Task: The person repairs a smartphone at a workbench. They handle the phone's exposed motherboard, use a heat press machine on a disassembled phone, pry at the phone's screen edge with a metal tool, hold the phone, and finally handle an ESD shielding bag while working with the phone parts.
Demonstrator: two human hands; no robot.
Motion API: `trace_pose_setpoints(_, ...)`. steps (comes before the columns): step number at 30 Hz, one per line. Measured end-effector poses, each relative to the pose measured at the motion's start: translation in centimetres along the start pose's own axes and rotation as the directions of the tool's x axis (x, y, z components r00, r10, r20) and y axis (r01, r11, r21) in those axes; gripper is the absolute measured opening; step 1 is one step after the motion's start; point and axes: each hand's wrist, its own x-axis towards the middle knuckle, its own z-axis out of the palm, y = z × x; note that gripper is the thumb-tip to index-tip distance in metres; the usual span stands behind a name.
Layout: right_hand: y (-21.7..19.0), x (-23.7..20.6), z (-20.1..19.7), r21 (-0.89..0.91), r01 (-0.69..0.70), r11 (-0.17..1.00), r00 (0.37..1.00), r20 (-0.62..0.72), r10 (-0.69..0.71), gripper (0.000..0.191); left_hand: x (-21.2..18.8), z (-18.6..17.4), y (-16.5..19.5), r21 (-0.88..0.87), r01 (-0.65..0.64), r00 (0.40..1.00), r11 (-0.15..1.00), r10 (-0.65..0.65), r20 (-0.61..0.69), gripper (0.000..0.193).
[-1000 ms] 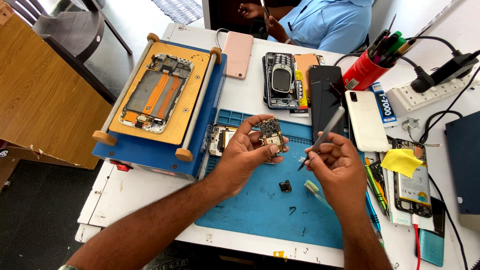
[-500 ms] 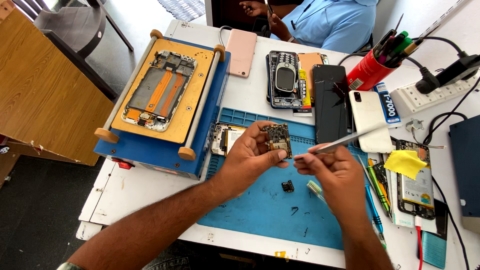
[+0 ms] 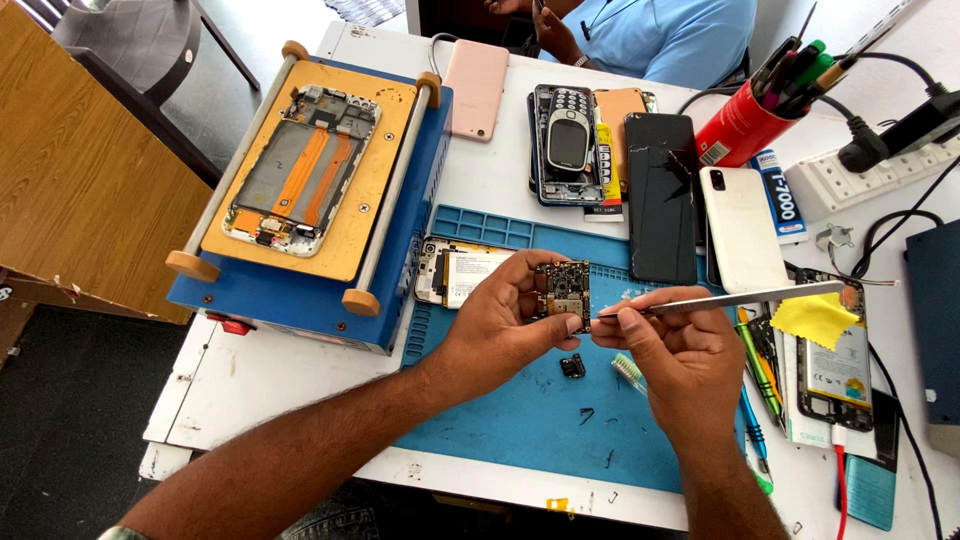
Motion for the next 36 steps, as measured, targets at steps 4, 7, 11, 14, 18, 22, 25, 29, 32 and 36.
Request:
trace_pose_setpoints(4,0.0,-0.2,0.0,-0.034,0.043,0.999,0.999,0.013,-0.043,0.015,-0.1,0.1,0.1,0.043,0.020,1.000,0.999,-0.020,-0.007,0.046)
trace_pose_setpoints(7,-0.2,-0.2,0.1,-0.106,0.040,0.994,0.999,0.003,-0.040,0.016,0.0,0.2,0.2,0.062,0.027,1.000,0.998,-0.026,-0.016,0.046)
trace_pose_setpoints(11,-0.3,-0.2,0.1,-0.168,0.031,0.985,0.999,-0.013,-0.033,0.017,0.0,0.3,0.4,0.073,0.027,1.000,0.997,-0.027,-0.009,0.045)
trace_pose_setpoints(14,-0.2,-0.3,0.1,-0.175,0.031,0.984,0.999,-0.019,-0.034,0.018,-0.1,0.3,0.4,0.084,0.024,1.000,0.996,-0.024,-0.009,0.044)
trace_pose_setpoints(18,-0.1,-0.4,0.1,-0.164,0.044,0.985,0.999,-0.015,-0.047,0.017,-0.2,0.4,0.4,0.080,0.013,1.000,0.997,-0.011,-0.018,0.044)
trace_pose_setpoints(22,0.0,-0.3,0.2,-0.175,0.031,0.984,0.999,-0.008,-0.032,0.017,-0.2,0.4,0.2,0.087,0.020,1.000,0.996,-0.018,-0.024,0.043)
trace_pose_setpoints(25,-0.1,-0.2,0.2,-0.170,-0.018,0.985,1.000,0.000,0.018,0.018,-0.4,0.5,0.1,0.057,0.014,1.000,0.998,-0.013,-0.019,0.044)
trace_pose_setpoints(29,-0.1,0.1,0.1,-0.158,-0.097,0.983,0.995,0.005,0.099,0.020,-0.3,0.5,-0.1,0.060,0.018,1.000,0.998,-0.016,-0.023,0.047)
trace_pose_setpoints(32,0.0,0.4,-0.3,-0.093,-0.151,0.984,0.987,0.034,0.154,0.020,-0.3,0.5,-0.4,0.074,0.014,1.000,0.997,-0.013,-0.010,0.048)
trace_pose_setpoints(36,0.7,0.9,-1.0,0.069,-0.268,0.961,0.962,0.076,0.263,0.022,-0.2,0.3,-0.8,0.110,0.030,1.000,0.994,-0.030,0.004,0.050)
